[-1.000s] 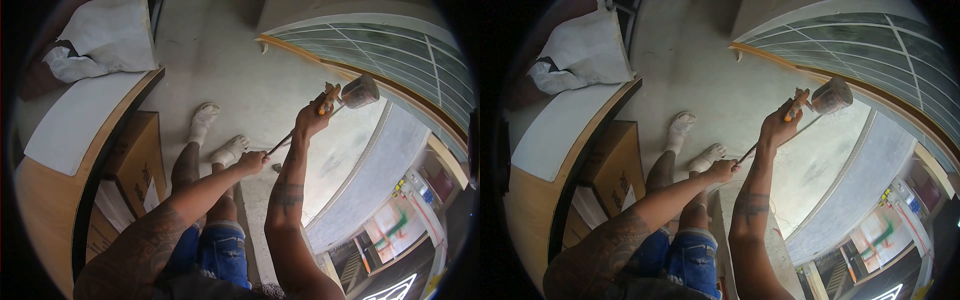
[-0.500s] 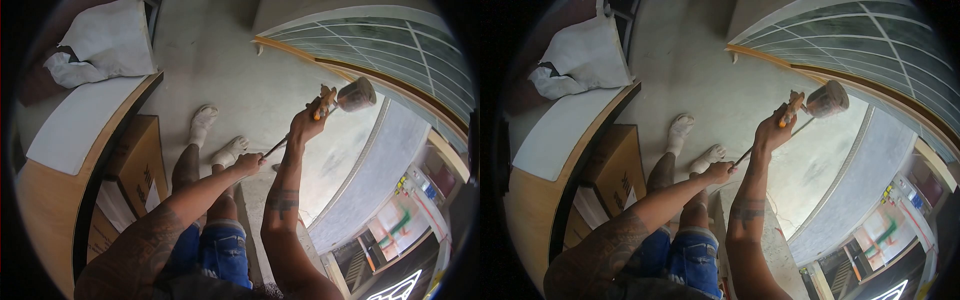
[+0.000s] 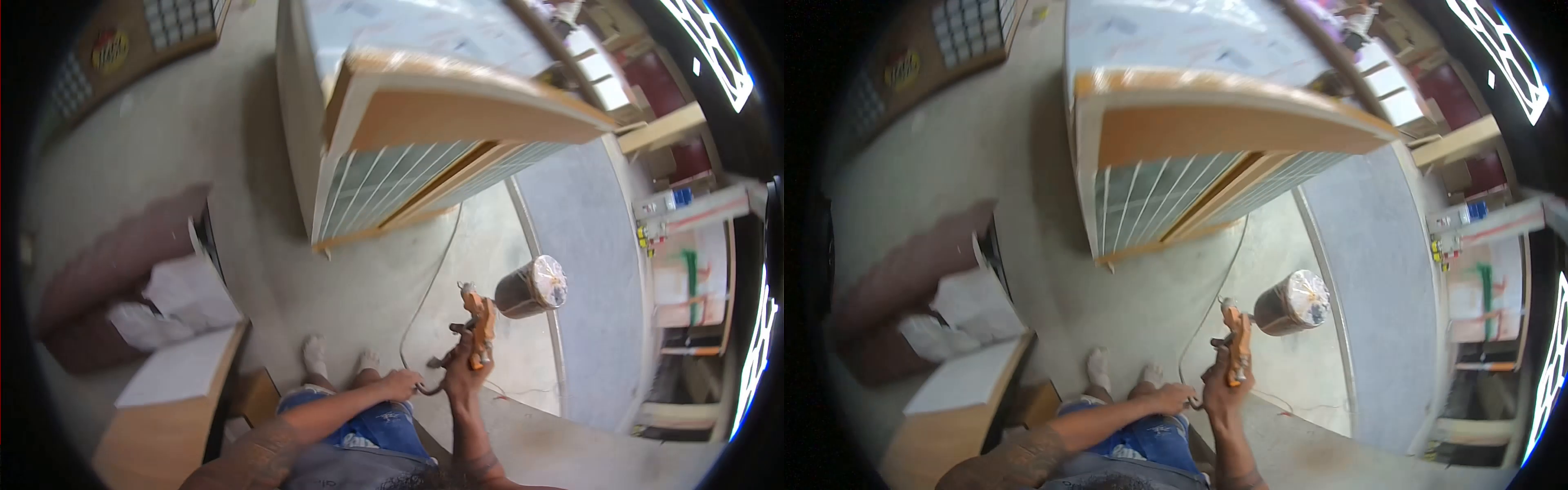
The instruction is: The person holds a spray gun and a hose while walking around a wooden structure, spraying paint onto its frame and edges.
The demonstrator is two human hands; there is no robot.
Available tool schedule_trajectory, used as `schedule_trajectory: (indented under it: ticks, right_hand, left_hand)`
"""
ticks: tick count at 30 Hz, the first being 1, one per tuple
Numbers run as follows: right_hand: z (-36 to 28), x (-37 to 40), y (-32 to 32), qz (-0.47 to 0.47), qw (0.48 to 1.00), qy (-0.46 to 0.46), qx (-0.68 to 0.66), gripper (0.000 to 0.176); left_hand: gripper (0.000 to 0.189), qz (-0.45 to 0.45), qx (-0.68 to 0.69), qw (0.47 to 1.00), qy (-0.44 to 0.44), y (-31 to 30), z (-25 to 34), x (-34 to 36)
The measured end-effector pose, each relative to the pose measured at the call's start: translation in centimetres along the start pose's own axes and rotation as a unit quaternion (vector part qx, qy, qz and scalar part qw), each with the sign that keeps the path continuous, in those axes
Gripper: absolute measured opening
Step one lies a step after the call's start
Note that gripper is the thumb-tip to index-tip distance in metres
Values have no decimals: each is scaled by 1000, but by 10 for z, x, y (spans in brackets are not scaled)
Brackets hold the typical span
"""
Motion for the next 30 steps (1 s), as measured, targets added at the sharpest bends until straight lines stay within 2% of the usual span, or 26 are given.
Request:
schedule_trajectory:
  ticks: [2, 5, 6, 9, 17, 21, 22, 27, 30]
  right_hand:
    - [-61, -3, -41, 10, 995, 35, -94, 37]
    - [-129, -12, -102, -12, 990, 73, -117, 37]
    - [-124, -14, -100, -10, 991, 63, -115, 37]
    - [-173, -33, -156, 7, 987, 74, -143, 39]
    - [-217, -92, -251, 49, 985, 24, -163, 41]
    - [-214, -144, -306, 42, 983, 16, -177, 39]
    - [-213, -158, -324, 26, 983, -11, -183, 41]
    - [-229, -232, -418, 79, 975, -149, -144, 55]
    - [-259, -286, -465, 93, 965, -150, -193, 58]
  left_hand:
    - [32, -24, -43, 999, 13, -27, 40, -3]
    - [31, -63, -87, 994, 18, -51, 89, -1]
    - [30, -74, -99, 992, 21, -60, 75, -6]
    - [30, -95, -134, 986, 38, -74, 109, -27]
    - [34, -149, -139, 979, 31, -67, 117, -109]
    - [34, -156, -134, 979, 7, -67, 113, -180]
    - [34, -159, -130, 979, 3, -61, 115, -192]
    - [40, -176, -182, 967, -12, -78, 128, -296]
    - [43, -154, -167, 974, -11, -111, 144, -359]
Point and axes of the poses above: each hand's wrist, its own x-axis away from the middle knuckle, its own y-axis out of the palm, z = x × y, the point moved 5 cm from there along -x, towards the middle knuckle, and after that the axes turned 2 degrees about -x, right-handed, at the moved point
